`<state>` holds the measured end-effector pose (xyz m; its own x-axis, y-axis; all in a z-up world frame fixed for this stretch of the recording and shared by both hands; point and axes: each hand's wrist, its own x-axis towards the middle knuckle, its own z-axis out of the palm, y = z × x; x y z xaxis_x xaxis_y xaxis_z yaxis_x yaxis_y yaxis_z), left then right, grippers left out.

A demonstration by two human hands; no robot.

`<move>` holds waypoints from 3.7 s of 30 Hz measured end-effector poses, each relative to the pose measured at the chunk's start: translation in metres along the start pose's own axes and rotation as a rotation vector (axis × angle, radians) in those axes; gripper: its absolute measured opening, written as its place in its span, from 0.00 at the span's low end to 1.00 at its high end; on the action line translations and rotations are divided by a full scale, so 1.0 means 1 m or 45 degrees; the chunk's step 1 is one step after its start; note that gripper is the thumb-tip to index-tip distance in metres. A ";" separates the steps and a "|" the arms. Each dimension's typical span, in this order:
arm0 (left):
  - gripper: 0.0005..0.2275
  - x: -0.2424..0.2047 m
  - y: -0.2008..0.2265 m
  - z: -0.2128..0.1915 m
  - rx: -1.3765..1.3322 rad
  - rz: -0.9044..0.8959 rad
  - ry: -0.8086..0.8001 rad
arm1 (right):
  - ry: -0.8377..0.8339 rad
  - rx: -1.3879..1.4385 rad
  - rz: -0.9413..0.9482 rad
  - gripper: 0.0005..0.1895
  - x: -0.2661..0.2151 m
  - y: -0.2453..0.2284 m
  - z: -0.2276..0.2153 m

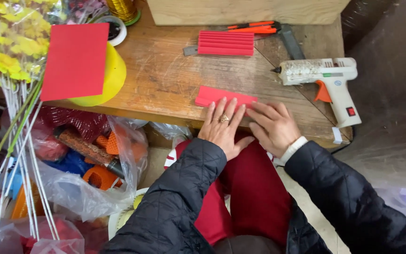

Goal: Folding a red paper strip into an accordion shape to create a decorative fan.

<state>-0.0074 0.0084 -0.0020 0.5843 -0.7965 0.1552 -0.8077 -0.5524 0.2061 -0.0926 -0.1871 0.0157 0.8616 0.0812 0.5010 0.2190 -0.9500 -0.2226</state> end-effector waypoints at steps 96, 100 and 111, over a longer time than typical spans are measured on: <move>0.40 -0.028 -0.001 0.022 -2.277 -1.594 0.905 | 0.104 0.098 -0.083 0.21 -0.020 -0.076 0.024; 0.40 -0.043 -0.007 0.014 -1.848 -1.545 0.713 | 0.098 0.057 -0.054 0.24 -0.013 -0.071 -0.001; 0.20 -0.020 -0.005 -0.033 0.174 -0.028 0.784 | 0.113 0.089 -0.061 0.22 0.042 -0.045 -0.068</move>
<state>-0.0126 0.0346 0.0258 0.5058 -0.5197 0.6885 -0.7741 -0.6256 0.0965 -0.0973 -0.1611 0.1037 0.8060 0.0962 0.5841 0.2931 -0.9221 -0.2526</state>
